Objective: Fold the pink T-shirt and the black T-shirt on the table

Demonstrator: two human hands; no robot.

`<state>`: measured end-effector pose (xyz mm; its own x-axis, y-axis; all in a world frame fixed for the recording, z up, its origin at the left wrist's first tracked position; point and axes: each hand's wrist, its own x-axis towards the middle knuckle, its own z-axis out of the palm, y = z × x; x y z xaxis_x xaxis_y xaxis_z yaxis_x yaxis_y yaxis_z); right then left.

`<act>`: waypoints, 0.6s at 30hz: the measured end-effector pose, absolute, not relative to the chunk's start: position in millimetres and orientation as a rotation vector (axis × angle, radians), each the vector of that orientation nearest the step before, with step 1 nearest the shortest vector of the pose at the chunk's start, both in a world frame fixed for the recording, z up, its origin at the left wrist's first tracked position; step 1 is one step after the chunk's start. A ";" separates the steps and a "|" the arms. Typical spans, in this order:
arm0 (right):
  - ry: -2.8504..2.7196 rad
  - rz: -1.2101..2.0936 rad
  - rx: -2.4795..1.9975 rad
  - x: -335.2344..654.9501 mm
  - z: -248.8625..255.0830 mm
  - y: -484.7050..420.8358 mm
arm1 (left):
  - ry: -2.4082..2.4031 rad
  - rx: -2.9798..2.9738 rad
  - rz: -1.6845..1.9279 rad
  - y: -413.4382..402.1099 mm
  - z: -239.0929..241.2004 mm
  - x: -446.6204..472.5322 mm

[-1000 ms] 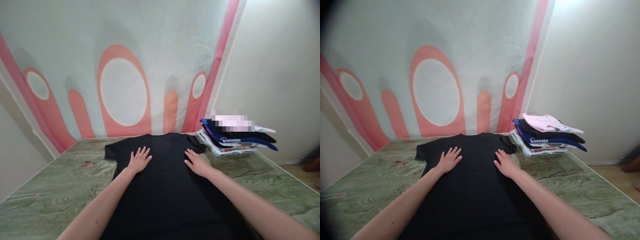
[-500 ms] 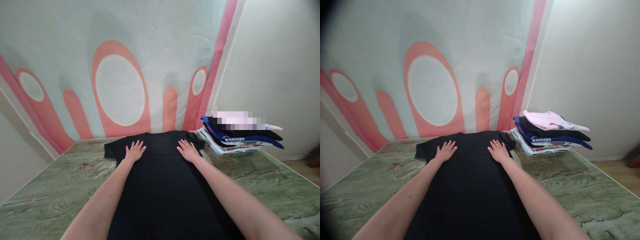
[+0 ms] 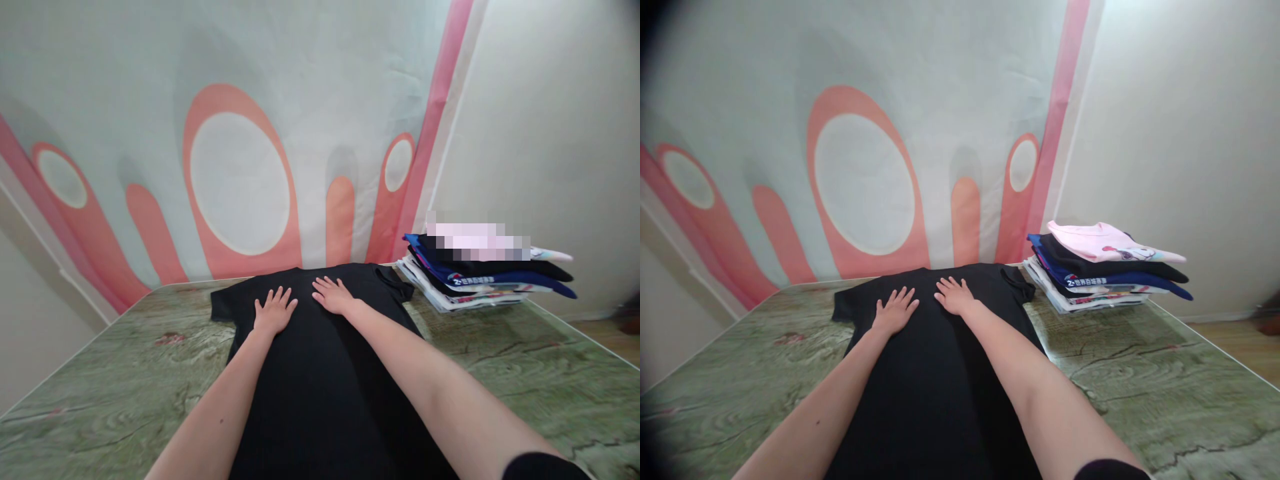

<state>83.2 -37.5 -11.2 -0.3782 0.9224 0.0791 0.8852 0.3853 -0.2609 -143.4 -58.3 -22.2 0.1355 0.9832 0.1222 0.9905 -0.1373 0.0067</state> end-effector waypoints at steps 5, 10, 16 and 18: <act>-2.269 0.220 -1.807 135.1 -2.2 -20.5 | -2.022 -2.316 -0.166 -60.7 -21.0 -144.1; -2.188 0.125 -1.861 169.5 -7.4 -38.3 | -2.019 -2.337 -0.167 -61.0 -20.8 -143.2; -2.208 0.102 -1.853 185.6 -10.4 -81.1 | -2.076 -2.337 -0.071 -66.1 -5.7 -140.7; -2.154 0.075 -1.897 190.7 -3.7 -100.2 | -2.086 -2.272 -0.083 -78.8 -0.4 -134.6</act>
<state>190.7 -100.2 -3.7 -0.1066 0.9802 0.1667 0.9663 0.1416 -0.2149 -134.6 -78.8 -0.4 0.0848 0.9934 0.0778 0.9964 -0.0847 -0.0048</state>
